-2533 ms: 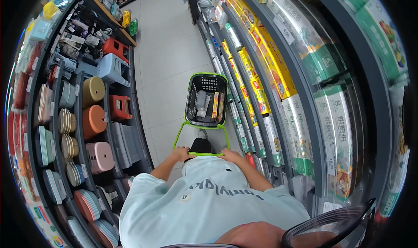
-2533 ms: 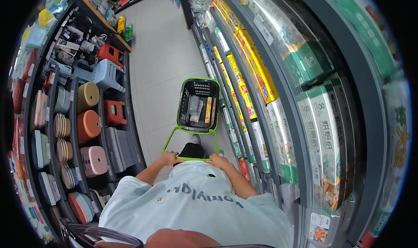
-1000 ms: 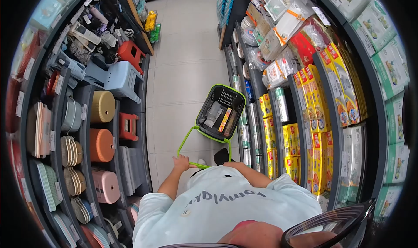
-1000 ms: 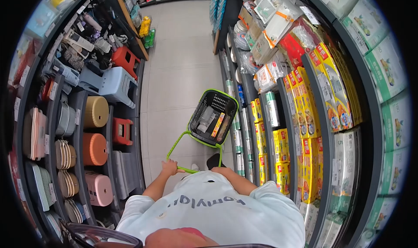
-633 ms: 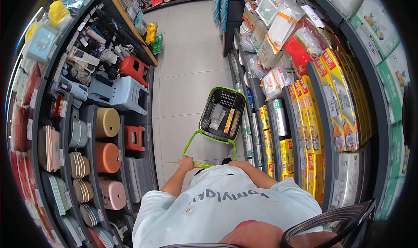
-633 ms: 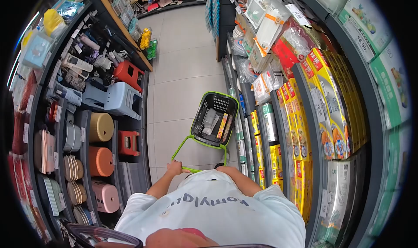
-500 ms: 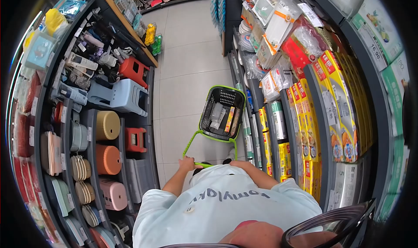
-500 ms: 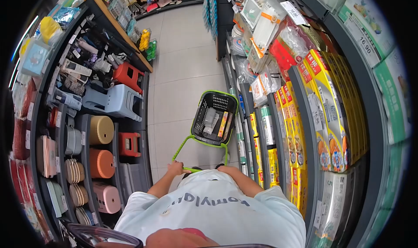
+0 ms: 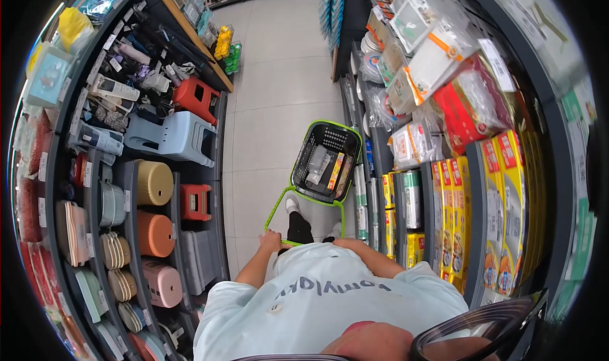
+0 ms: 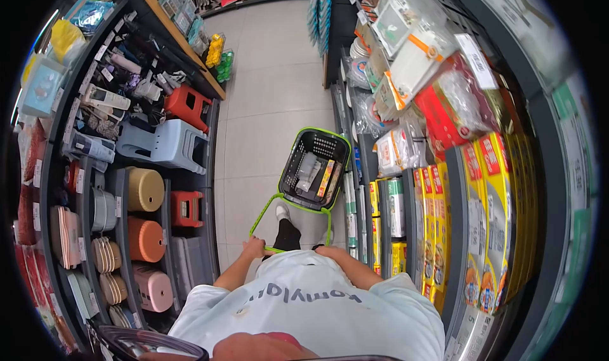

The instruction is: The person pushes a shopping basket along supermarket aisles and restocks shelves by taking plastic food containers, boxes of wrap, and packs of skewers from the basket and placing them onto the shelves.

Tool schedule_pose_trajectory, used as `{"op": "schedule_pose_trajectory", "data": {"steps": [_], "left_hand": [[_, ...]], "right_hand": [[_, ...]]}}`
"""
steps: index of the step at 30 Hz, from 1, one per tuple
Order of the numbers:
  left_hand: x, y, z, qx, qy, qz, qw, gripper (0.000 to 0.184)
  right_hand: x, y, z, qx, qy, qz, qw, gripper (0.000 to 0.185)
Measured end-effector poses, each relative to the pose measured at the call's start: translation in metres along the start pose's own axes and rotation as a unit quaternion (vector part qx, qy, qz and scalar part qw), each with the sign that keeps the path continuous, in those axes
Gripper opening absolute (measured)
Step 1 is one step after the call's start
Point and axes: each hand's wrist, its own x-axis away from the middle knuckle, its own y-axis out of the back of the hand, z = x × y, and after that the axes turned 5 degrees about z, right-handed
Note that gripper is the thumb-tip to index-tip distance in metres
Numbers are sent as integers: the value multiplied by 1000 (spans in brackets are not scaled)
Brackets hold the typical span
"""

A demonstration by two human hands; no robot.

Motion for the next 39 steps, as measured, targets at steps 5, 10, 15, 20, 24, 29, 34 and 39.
{"op": "schedule_pose_trajectory", "data": {"steps": [5,10,15,20,24,29,34,39], "left_hand": [[-37,40,40,21,-32,-16,999,90],[-69,128,68,-22,-44,-32,998,91],[-95,184,95,14,-83,-138,987,84],[-104,211,110,57,-109,-171,977,78],[-110,204,125,41,-99,-175,979,77],[-133,212,137,20,-78,-192,978,78],[-154,274,127,-11,-55,-155,986,77],[-173,336,100,10,-41,-154,987,75]], "right_hand": [[5,55,67,0,-43,-22,999,44],[-9,113,133,79,-84,-68,991,43],[-46,152,172,136,-136,-130,973,39],[-52,188,214,156,-165,-137,964,35],[-105,191,170,147,-138,-83,976,36],[-112,220,189,232,-98,-72,965,36],[-113,268,200,232,-85,-81,966,34],[-83,341,221,254,-81,-73,961,35]]}}
